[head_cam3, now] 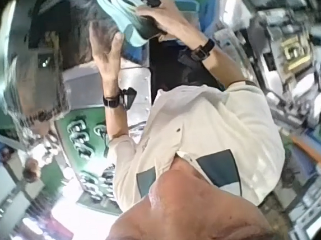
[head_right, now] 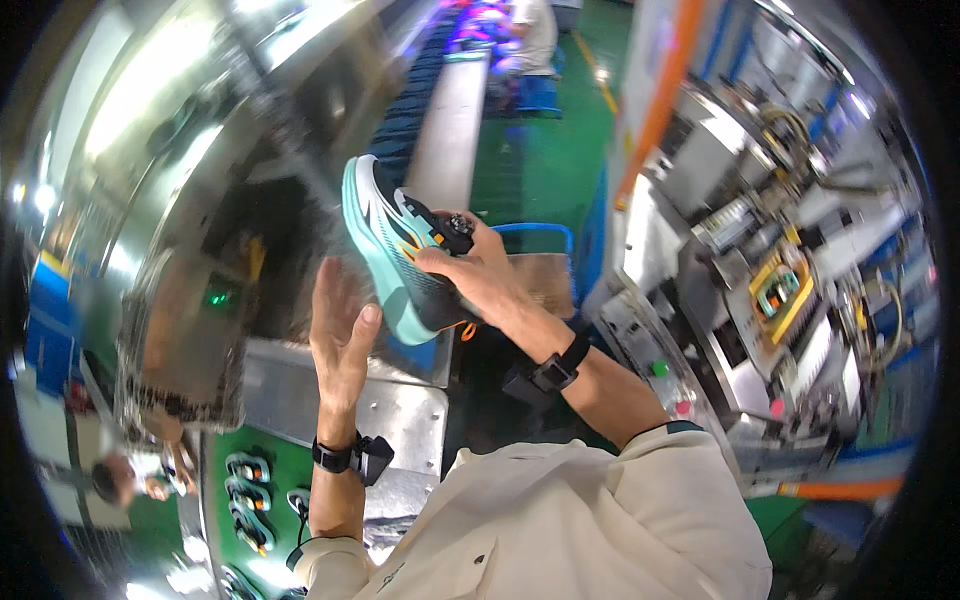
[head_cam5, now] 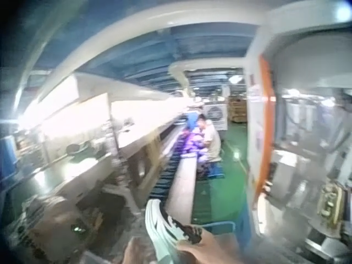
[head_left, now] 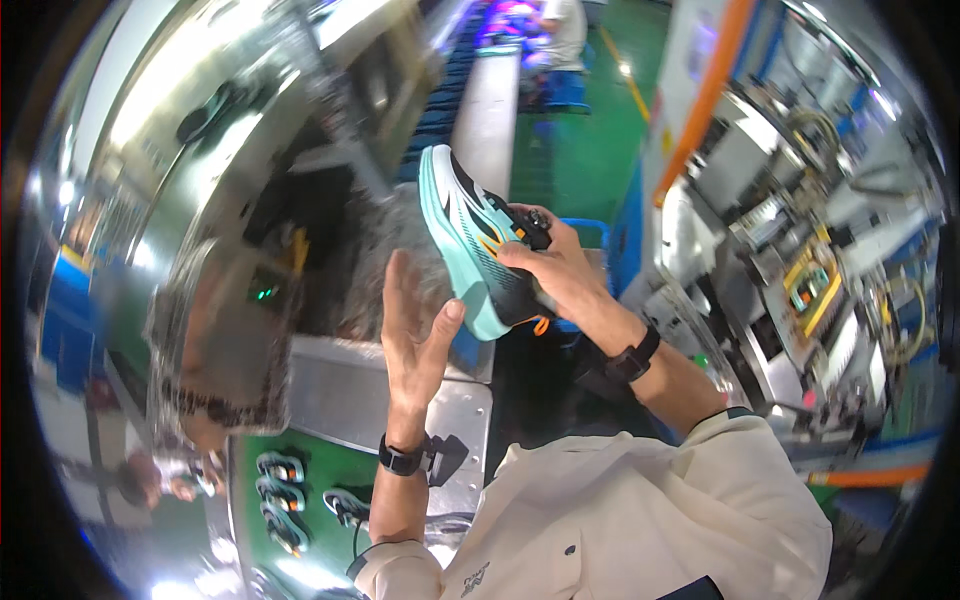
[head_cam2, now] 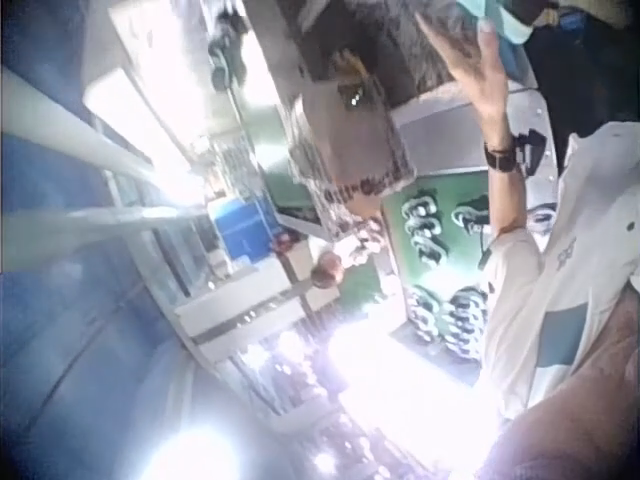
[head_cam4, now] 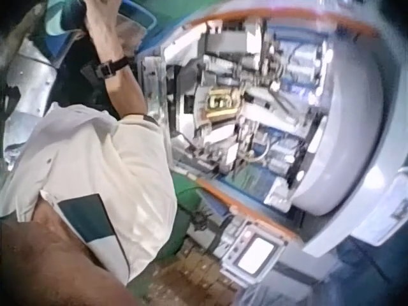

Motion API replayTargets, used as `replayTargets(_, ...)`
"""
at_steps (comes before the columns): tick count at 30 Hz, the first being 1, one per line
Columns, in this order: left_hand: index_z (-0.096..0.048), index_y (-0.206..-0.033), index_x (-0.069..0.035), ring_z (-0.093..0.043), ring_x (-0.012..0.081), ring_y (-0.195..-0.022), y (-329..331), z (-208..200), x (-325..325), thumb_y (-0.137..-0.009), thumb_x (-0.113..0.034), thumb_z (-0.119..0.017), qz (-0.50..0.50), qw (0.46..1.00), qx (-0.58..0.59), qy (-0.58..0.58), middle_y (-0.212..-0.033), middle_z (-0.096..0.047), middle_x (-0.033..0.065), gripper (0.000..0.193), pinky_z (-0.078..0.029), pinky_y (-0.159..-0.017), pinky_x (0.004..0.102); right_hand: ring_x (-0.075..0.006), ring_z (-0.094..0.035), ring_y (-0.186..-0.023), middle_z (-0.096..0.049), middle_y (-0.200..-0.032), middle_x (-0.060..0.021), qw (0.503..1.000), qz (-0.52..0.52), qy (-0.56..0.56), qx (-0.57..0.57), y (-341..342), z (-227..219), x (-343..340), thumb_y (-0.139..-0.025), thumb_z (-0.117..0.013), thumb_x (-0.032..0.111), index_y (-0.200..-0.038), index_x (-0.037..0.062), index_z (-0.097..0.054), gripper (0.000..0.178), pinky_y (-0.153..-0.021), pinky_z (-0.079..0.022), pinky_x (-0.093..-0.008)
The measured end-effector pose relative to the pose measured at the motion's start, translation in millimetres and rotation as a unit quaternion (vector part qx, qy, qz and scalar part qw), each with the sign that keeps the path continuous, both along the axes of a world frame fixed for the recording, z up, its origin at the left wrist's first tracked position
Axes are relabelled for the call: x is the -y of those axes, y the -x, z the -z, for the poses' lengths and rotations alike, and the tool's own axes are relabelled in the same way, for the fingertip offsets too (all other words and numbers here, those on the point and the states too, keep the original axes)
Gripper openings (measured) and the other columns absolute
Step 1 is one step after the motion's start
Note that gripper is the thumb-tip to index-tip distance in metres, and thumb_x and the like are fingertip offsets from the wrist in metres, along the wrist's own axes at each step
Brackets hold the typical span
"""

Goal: Load shoe components into a lasting machine and place finished sections back on the assembly line.

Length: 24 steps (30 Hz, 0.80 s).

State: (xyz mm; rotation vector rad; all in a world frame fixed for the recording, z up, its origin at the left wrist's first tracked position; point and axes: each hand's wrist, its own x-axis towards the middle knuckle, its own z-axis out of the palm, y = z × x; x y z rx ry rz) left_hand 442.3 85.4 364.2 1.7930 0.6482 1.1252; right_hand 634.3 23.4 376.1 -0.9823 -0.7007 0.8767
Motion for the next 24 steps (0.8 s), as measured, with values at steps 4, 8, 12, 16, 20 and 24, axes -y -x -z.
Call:
replayTargets(4,-0.028,-0.150,0.004,-0.046,0.0257,-0.129,-90.4,-14.2,55.8,-0.091,-0.023,-0.070,0.196,0.970,0.015,0.144,-0.142,-0.046,0.0171,0.078,-0.036,-0.109,0.0373,-0.0201,-0.059,-0.107,-0.063,-0.117,-0.0106,0.994,0.070,0.024,0.080,-51.5,0.2,89.6,-0.071,-0.080,0.018,-0.135,0.0031,-0.050,0.071,-0.096,-0.048,-0.0340)
replayTargets(8,-0.033,-0.147,0.003,-0.053,0.0212,-0.120,-181.2,-31.3,150.7,-0.092,-0.018,-0.069,0.321,0.900,0.058,0.288,-0.134,-0.054,0.0134,0.069,-0.040,-0.105,0.0339,-0.0168,-0.053,-0.119,-0.059,-0.126,-0.0087,0.982,0.162,0.021,0.098,-110.2,-7.9,207.5,-0.071,-0.076,0.011,-0.137,0.0030,-0.048,0.072,-0.105,-0.041,-0.0326)
replayTargets(12,-0.029,-0.149,0.007,-0.051,0.0189,-0.123,-285.6,-17.6,216.6,-0.098,-0.021,-0.060,0.480,0.837,-0.078,0.252,-0.139,-0.051,0.0131,0.066,-0.039,-0.106,0.0326,-0.0191,-0.057,-0.110,-0.062,-0.117,-0.0110,0.880,0.440,0.122,0.134,-161.1,8.9,320.7,-0.071,-0.080,0.021,-0.130,0.0029,-0.053,0.068,-0.100,-0.044,-0.0333)
replayTargets(16,-0.031,-0.149,0.007,-0.047,0.0249,-0.131,-396.8,-5.2,293.4,-0.100,-0.037,-0.056,0.547,0.785,-0.152,0.246,-0.143,-0.047,0.0182,0.070,-0.039,-0.108,0.0359,-0.0205,-0.058,-0.107,-0.061,-0.117,-0.0115,0.793,0.568,0.181,0.123,-203.6,17.5,437.8,-0.071,-0.080,0.022,-0.132,0.0042,-0.053,0.069,-0.097,-0.046,-0.0342)
replayTargets(20,-0.039,-0.143,0.007,-0.056,0.0216,-0.118,-530.0,50.2,377.8,-0.092,-0.034,-0.069,0.554,0.755,-0.234,0.261,-0.131,-0.057,0.0186,0.073,-0.045,-0.098,0.0319,-0.0182,-0.059,-0.105,-0.061,-0.117,-0.0093,0.696,0.678,0.201,0.124,-224.1,9.6,533.0,-0.071,-0.075,0.014,-0.130,0.0025,-0.055,0.064,-0.096,-0.047,-0.0325)
replayTargets(24,-0.051,-0.093,-0.003,-0.058,0.0114,-0.077,-672.0,158.4,408.0,-0.080,-0.025,-0.081,0.423,0.883,-0.176,0.105,-0.084,-0.058,0.0034,0.039,-0.047,-0.063,0.0266,-0.0179,-0.059,-0.108,-0.061,-0.117,-0.0097,0.623,0.749,0.191,0.120,-223.3,2.5,569.1,-0.071,-0.071,0.010,-0.129,-0.0007,-0.055,0.061,-0.099,-0.045,-0.0311)
